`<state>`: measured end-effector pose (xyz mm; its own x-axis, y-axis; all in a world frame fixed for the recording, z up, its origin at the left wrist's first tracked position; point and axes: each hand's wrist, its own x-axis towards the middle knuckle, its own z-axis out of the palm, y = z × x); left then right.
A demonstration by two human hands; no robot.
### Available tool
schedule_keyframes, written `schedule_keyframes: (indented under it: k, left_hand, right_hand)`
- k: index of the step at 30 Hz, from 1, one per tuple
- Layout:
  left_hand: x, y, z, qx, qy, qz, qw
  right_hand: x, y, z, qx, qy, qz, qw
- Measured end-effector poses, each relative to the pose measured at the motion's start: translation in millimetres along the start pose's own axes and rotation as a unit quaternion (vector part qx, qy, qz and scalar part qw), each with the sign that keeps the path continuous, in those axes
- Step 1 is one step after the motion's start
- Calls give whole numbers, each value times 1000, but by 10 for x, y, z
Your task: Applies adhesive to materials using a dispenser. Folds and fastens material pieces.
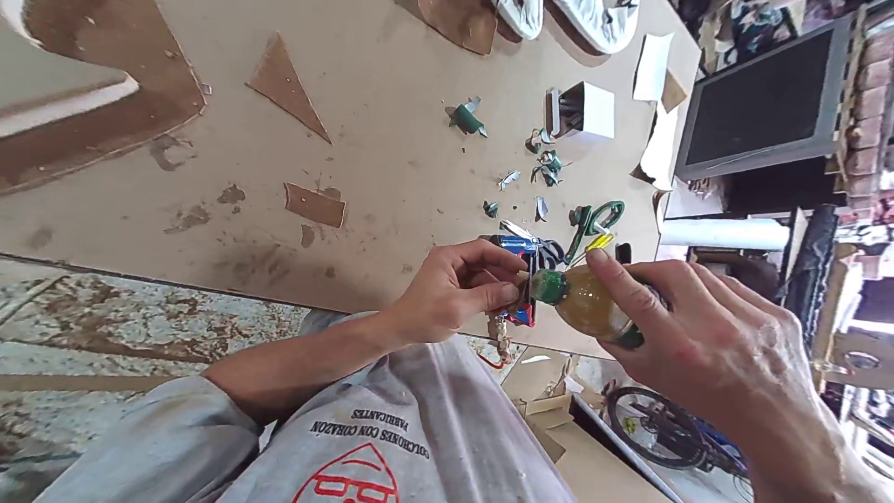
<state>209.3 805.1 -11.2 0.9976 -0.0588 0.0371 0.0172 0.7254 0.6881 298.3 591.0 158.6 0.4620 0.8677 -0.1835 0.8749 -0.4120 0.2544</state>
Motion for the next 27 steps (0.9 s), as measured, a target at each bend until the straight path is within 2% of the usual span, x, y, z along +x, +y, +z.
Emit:
schedule_keyframes:
  k: [6, 10, 14, 16, 18, 19, 21, 22, 24, 27]
  left_hand:
    - [18, 6, 15, 34, 9, 6, 999]
    - [64, 45, 16, 83, 44, 43, 995]
    - [160, 169, -53, 11, 47, 66, 997]
    - [175, 241, -100, -47, 36, 54, 997]
    - [176, 263, -145, -91, 27, 52, 994]
    - [172, 255, -157, -102, 26, 50, 993]
    - [163, 220, -133, -99, 35, 33, 994]
    - [155, 206, -109, -86, 43, 17, 995]
    - [131, 170, -66, -56, 57, -11, 997]
    - [156, 72, 16, -31, 53, -45, 997]
  right_hand:
    - [-2, -59, 8, -7, -9, 0, 1000]
    - [-32, -171, 71, -2, -23, -12, 1000]
    - [-180, -197, 358, 70, 5, -18, 997]
    - [-339, -195, 660, 160, 62, 33, 985]
    - [-576, -194, 1057, 276, 138, 124, 943]
    - [-720, -196, 1252, 342, 179, 178, 905]
    - [-1056, -198, 1618, 434, 299, 283, 802]
    - [-1214, -202, 1778, 437, 356, 337, 754]
    - [-1433, -197, 2092, 378, 435, 431, 694]
    - [-1697, -101, 2713, 266, 468, 575, 616]
